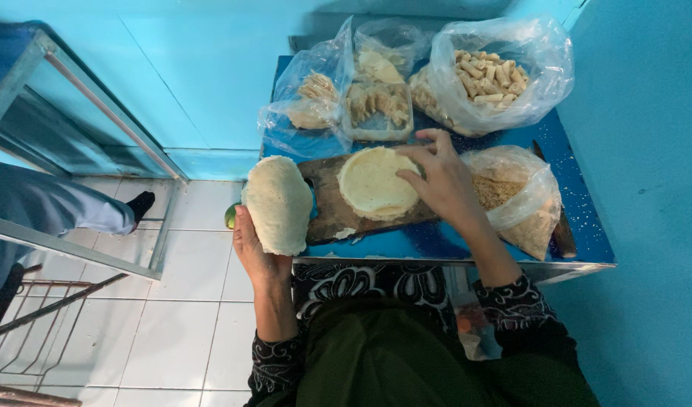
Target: The person cuts a stack of thin pastry sheets on a wooden cutting board with a knife, then separates and folds the cut pieces by hand into folded shapes, setting finished folded pieces aside on the table.
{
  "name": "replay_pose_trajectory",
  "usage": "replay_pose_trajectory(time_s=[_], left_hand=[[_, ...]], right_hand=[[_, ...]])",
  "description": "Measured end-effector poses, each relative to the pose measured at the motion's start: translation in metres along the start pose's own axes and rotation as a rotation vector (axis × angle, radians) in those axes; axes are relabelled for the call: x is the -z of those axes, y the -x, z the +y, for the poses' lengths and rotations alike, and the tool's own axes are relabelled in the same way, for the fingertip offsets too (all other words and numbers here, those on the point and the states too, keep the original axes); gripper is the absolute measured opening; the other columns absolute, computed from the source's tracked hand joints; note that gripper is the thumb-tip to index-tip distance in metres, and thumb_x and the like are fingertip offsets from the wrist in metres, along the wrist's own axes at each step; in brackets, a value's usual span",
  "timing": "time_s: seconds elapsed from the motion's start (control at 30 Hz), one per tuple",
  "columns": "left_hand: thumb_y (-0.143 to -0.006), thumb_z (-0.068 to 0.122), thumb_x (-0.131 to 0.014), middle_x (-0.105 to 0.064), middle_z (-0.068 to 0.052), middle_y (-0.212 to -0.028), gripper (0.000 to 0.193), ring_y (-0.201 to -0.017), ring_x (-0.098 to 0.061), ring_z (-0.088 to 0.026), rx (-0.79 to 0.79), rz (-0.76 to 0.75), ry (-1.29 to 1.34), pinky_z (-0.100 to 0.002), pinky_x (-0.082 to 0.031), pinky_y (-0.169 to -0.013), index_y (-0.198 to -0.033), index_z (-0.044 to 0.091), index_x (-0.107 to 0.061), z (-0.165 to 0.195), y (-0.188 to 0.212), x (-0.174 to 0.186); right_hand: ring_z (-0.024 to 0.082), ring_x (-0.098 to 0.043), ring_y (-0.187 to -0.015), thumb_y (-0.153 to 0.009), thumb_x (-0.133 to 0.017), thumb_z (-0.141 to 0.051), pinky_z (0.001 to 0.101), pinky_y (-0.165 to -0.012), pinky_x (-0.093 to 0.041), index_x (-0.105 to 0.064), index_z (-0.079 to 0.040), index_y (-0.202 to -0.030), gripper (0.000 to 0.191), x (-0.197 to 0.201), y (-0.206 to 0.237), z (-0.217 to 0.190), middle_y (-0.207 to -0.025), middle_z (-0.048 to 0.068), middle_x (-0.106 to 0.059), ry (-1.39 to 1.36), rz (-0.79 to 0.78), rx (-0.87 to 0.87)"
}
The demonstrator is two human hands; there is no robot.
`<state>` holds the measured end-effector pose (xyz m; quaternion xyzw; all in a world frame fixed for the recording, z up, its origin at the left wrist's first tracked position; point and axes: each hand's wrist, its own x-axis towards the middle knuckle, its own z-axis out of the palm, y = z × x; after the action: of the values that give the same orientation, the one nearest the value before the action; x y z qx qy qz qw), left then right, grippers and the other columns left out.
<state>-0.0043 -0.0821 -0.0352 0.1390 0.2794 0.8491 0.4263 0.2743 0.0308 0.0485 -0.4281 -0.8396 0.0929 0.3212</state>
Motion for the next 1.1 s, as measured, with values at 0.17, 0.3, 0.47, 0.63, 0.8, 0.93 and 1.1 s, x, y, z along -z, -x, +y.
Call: replay_pose_trajectory(time_s=[0.17,0.3,0.47,0.63,0.8,0.93,1.1], left_hand=[[-0.108,0.038,-0.052,-0.071,-0.016,-0.116,0.042,-0.098,-0.073,-0.028,-0.016,-0.023,-0.027,-0.044,-0.064,-0.079,-0.126,0.002,-0.061,0.000,0.000,-0.001],[-0.109,0.038,-0.051,-0.072,-0.017,-0.116,0.044,-0.099,-0.074,-0.028,0.002,-0.050,-0.011,-0.042,-0.063,-0.083,-0.126,-0.001,-0.062,-0.003,0.002,-0.004],[-0.110,0.038,-0.051,-0.072,-0.017,-0.113,0.044,-0.095,-0.074,-0.027,0.014,-0.065,-0.009,-0.041,-0.063,-0.080,-0.125,-0.002,-0.062,0.001,0.005,-0.007],[-0.110,0.035,-0.052,-0.072,-0.015,-0.110,0.041,-0.093,-0.073,-0.025,-0.060,-0.070,-0.068,-0.039,-0.062,-0.079,-0.125,-0.001,-0.063,-0.011,0.010,-0.008],[-0.119,0.034,-0.050,-0.070,-0.015,-0.115,0.041,-0.102,-0.067,-0.020,-0.110,-0.215,-0.060,-0.035,-0.055,-0.090,-0.124,-0.005,-0.065,-0.039,0.019,-0.020],[-0.112,0.042,-0.041,-0.067,-0.015,-0.131,0.053,-0.118,-0.067,-0.021,-0.075,-0.358,-0.158,-0.035,-0.056,-0.100,-0.124,-0.003,-0.067,-0.038,0.033,-0.032],[-0.112,0.025,-0.052,-0.061,-0.017,-0.144,0.040,-0.130,-0.062,-0.023,-0.187,-0.438,-0.459,-0.036,-0.052,-0.110,-0.133,-0.006,-0.065,-0.027,0.047,-0.041]], right_hand=[[0.030,-0.063,-0.111,-0.078,-0.083,-0.027,0.0404,-0.085,-0.054,-0.076,-0.010,-0.093,0.024,-0.002,0.015,0.002,-0.119,0.010,-0.061,-0.103,-0.174,0.211],[0.028,-0.063,-0.112,-0.087,-0.078,-0.023,0.0408,-0.090,-0.052,-0.075,-0.008,-0.091,0.017,-0.013,0.013,0.009,-0.119,0.009,-0.063,-0.148,-0.158,0.139],[0.031,-0.063,-0.110,-0.091,-0.075,-0.022,0.0416,-0.091,-0.052,-0.076,-0.007,-0.094,0.015,-0.014,0.009,0.011,-0.119,0.012,-0.062,-0.139,-0.187,0.153],[0.030,-0.066,-0.108,-0.085,-0.082,-0.021,0.0404,-0.085,-0.055,-0.076,-0.007,-0.101,0.022,-0.009,0.017,-0.021,-0.118,0.013,-0.063,-0.127,0.005,0.206],[0.020,-0.072,-0.099,-0.083,-0.085,-0.019,0.0306,-0.077,-0.065,-0.072,-0.006,-0.108,0.031,-0.038,0.030,-0.075,-0.118,0.009,-0.066,-0.572,-0.030,0.205],[0.017,-0.073,-0.101,-0.092,-0.078,-0.013,0.0290,-0.078,-0.066,-0.069,0.000,-0.109,0.023,-0.059,0.033,-0.080,-0.117,0.009,-0.067,-0.710,0.036,0.126],[0.013,-0.072,-0.097,-0.102,-0.064,-0.007,0.0270,-0.080,-0.063,-0.070,0.003,-0.113,0.017,-0.070,0.034,-0.060,-0.119,0.007,-0.069,-1.080,-0.099,-0.119]])
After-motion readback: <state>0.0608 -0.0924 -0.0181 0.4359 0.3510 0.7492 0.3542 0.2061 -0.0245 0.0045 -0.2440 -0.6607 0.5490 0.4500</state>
